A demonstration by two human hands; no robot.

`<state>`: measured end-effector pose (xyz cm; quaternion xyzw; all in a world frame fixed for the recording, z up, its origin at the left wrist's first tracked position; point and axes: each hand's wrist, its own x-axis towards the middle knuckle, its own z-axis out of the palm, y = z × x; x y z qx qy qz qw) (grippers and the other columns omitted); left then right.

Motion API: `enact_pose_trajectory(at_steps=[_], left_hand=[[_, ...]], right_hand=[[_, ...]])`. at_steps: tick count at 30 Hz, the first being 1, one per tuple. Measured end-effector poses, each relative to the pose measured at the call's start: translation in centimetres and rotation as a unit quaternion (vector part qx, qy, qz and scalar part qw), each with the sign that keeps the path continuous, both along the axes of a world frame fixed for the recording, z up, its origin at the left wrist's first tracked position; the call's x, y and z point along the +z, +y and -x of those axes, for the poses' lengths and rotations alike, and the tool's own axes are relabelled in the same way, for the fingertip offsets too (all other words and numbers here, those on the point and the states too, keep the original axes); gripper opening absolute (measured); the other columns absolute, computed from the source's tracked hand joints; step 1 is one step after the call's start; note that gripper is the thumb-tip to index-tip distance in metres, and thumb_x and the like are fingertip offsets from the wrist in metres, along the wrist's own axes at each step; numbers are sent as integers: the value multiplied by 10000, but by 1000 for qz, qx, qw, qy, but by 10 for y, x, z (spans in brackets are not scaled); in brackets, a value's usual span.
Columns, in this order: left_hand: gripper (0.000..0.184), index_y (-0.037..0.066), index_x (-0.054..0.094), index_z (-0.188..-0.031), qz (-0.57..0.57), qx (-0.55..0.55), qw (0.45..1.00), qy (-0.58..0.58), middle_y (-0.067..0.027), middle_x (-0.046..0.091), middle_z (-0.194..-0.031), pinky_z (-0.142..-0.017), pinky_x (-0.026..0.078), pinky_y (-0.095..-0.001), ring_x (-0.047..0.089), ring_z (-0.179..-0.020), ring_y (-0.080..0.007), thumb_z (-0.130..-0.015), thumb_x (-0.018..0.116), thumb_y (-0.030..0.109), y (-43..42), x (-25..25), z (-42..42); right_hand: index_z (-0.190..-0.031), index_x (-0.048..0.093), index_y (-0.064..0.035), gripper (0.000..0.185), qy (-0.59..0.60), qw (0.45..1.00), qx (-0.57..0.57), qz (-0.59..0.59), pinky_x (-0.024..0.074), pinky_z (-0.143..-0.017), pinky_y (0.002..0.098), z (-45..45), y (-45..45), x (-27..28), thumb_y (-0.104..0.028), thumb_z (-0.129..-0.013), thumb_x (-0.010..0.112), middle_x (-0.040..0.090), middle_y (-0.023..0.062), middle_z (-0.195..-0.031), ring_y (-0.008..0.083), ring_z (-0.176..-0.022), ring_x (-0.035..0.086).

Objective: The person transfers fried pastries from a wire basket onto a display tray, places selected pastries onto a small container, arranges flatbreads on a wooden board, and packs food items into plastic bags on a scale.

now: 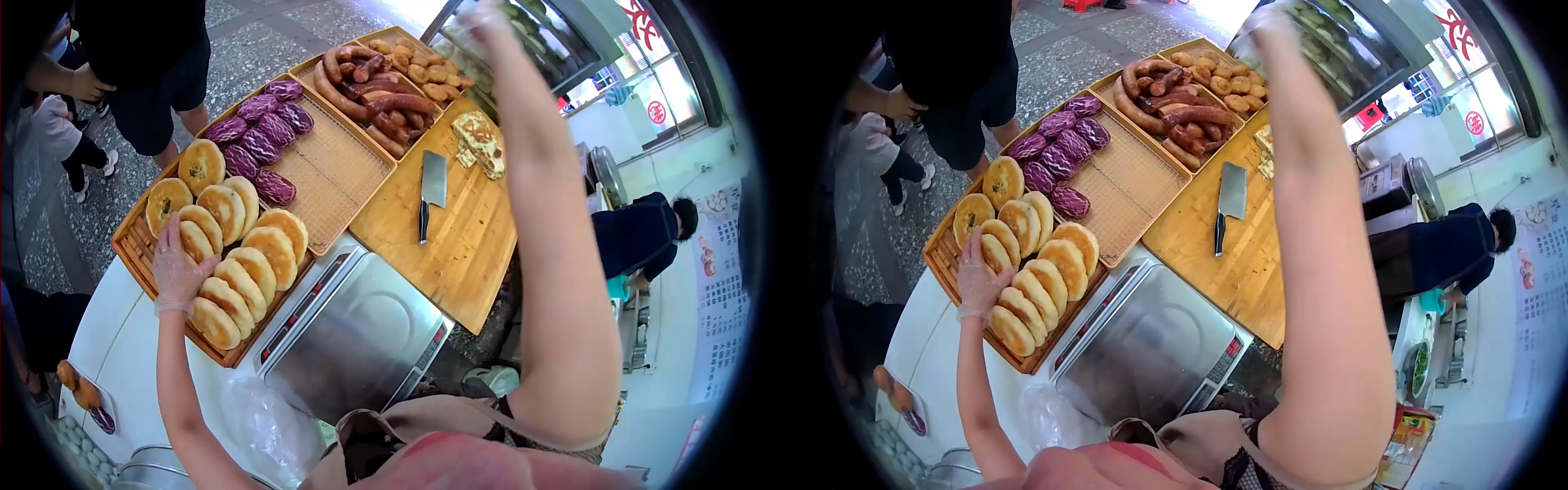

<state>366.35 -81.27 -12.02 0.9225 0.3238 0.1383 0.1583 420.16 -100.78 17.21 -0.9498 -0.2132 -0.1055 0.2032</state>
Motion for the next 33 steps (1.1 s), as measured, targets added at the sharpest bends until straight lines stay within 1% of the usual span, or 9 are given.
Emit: enact_pose_trajectory(at_steps=[7, 10, 12, 15, 16, 23, 26, 29, 33], left_hand=[[910, 53, 334, -1384, -29, -46, 997, -51, -209, 442, -1332, -1024, 355, -431, 417, -1240, -360, -644, 766, 360, 7, -11, 1], [818, 33, 331, -1392, 152, 38, 986, -56, -207, 427, -1363, -1046, 336, -403, 406, -1259, -359, -733, 705, 342, 21, 0, 9], [698, 9, 366, -1378, 318, 187, 900, -233, -197, 430, -1380, -1025, 361, -385, 427, -1268, -298, -826, 637, 337, 35, 11, -5], [665, -2, 441, -1326, 237, 247, 930, -132, -214, 522, -1287, -989, 396, -390, 501, -1198, -324, -813, 638, 371, 79, -7, -16], [657, -5, 465, -1306, 212, 258, 937, -99, -223, 544, -1258, -981, 402, -392, 519, -1176, -337, -807, 639, 386, 89, -15, -21], [619, 34, 460, -1300, 282, 272, 907, 158, -132, 586, -1179, -863, 456, -357, 574, -1047, -245, -803, 674, 337, 137, -28, -45], [470, 44, 551, -1096, 301, 281, 909, -61, -154, 620, -1094, -858, 460, -367, 594, -996, -245, -759, 728, 322, 140, -44, -34], [367, 61, 516, -1048, 377, 204, 856, -288, -82, 607, -966, -794, 471, -327, 574, -899, -186, -780, 728, 195, 141, -49, -33], [370, 60, 536, -1080, 371, 189, 825, -381, -68, 609, -934, -799, 471, -310, 580, -869, -181, -775, 726, 147, 128, -37, -67]], right_hand=[[-902, 609, 27, 326, 129, 970, -117, 171, 460, -427, 349, -85, -80, 49, -266, -775, 674, 631, 121, -680, 196, -501, 580], [-884, 646, 11, 336, -15, 973, 42, 226, 487, -515, 384, -66, -9, 12, -309, -784, 647, 656, 140, -722, 233, -592, 621], [-805, 682, -11, 333, -213, 937, 251, 119, 505, -628, 432, -51, 60, -60, -332, -808, 593, 670, 178, -743, 283, -705, 660], [-831, 677, 18, 399, 148, 927, 345, 0, 514, -678, 398, 119, 149, -167, -367, -843, 573, 660, 188, -752, 242, -721, 652], [-882, 686, 22, 431, 104, 905, 352, 216, 514, -760, 391, 147, 183, -187, -394, -851, 577, 674, 208, -868, 257, -827, 663], [-1144, 630, -63, 557, 41, 908, 342, 238, 428, -947, 380, 272, 248, -288, -486, -782, 629, 590, 159, -1189, 315, -1178, 492], [-1125, 629, -84, 544, 9, 921, 356, 160, 447, -919, 363, 282, 250, -295, -448, -727, 693, 622, 153, -1112, 284, -1112, 551], [-967, 623, -20, 370, 182, 869, 448, -107, 499, -787, 333, 286, 248, -306, -275, -719, 728, 655, 139, -891, 251, -836, 642], [-971, 603, -1, 358, 350, 841, 365, -192, 500, -779, 327, 278, 250, -315, -210, -716, 742, 644, 153, -923, 251, -877, 635]])
